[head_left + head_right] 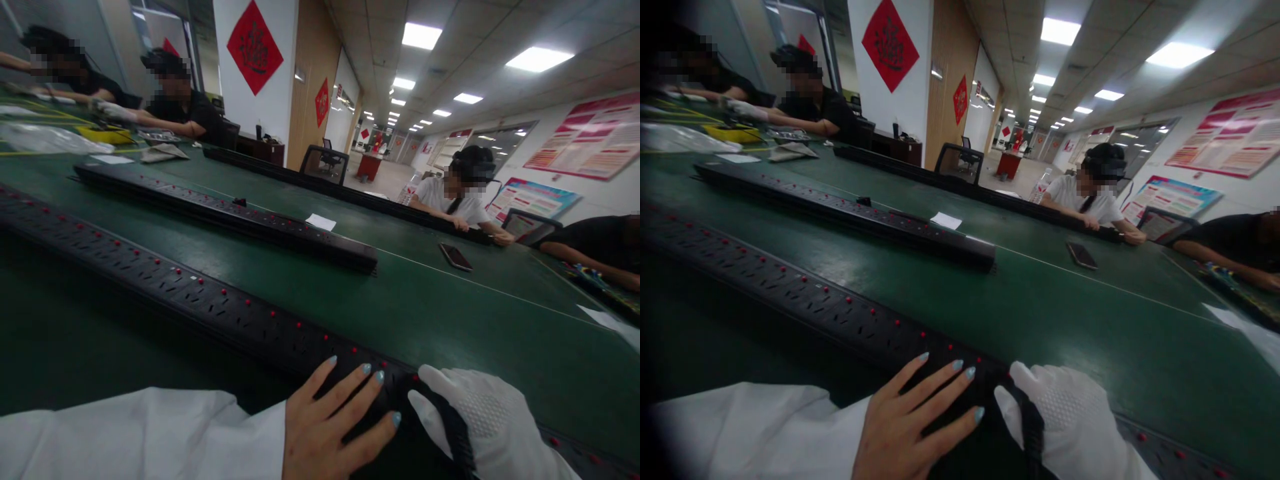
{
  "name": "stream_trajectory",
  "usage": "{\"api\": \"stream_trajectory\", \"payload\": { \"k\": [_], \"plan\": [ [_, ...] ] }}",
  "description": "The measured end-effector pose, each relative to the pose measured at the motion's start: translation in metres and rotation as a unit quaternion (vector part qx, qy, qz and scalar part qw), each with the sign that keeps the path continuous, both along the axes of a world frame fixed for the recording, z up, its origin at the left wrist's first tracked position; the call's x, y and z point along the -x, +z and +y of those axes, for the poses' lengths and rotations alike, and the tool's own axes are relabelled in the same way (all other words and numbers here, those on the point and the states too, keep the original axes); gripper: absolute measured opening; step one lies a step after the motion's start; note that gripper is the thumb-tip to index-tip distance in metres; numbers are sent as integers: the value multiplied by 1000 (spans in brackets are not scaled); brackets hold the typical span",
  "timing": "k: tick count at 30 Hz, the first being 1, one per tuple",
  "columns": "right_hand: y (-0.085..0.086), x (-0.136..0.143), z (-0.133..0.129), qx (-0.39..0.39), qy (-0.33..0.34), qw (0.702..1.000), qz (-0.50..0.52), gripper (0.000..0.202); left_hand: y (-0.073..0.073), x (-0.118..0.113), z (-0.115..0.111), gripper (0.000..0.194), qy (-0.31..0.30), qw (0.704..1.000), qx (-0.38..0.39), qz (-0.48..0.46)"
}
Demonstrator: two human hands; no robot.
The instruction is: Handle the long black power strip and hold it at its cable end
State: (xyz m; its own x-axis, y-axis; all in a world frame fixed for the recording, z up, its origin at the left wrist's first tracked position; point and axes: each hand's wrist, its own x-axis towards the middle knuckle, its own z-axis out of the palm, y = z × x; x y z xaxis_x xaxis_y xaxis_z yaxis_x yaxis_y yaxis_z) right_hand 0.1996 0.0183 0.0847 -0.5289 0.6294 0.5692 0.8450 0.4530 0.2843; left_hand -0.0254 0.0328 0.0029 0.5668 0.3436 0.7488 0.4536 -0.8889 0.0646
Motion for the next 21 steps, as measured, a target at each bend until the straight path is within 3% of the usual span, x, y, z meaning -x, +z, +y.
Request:
{"api": "stream_trajectory", "payload": {
  "k": [7, 13, 21],
  "plan": [
    [-5, -31, -7, 58, 30, 998, 23, 15, 0, 3, 0, 34, -15, 1000, -1, 26],
    [-3, -26, -9, 88, 21, 995, 42, 16, 10, 9, -3, 42, -16, 995, 35, 91],
    [-3, -23, -11, 73, -7, 997, 23, 22, 16, 12, -4, 43, -21, 991, 59, 122]
  ]
}}
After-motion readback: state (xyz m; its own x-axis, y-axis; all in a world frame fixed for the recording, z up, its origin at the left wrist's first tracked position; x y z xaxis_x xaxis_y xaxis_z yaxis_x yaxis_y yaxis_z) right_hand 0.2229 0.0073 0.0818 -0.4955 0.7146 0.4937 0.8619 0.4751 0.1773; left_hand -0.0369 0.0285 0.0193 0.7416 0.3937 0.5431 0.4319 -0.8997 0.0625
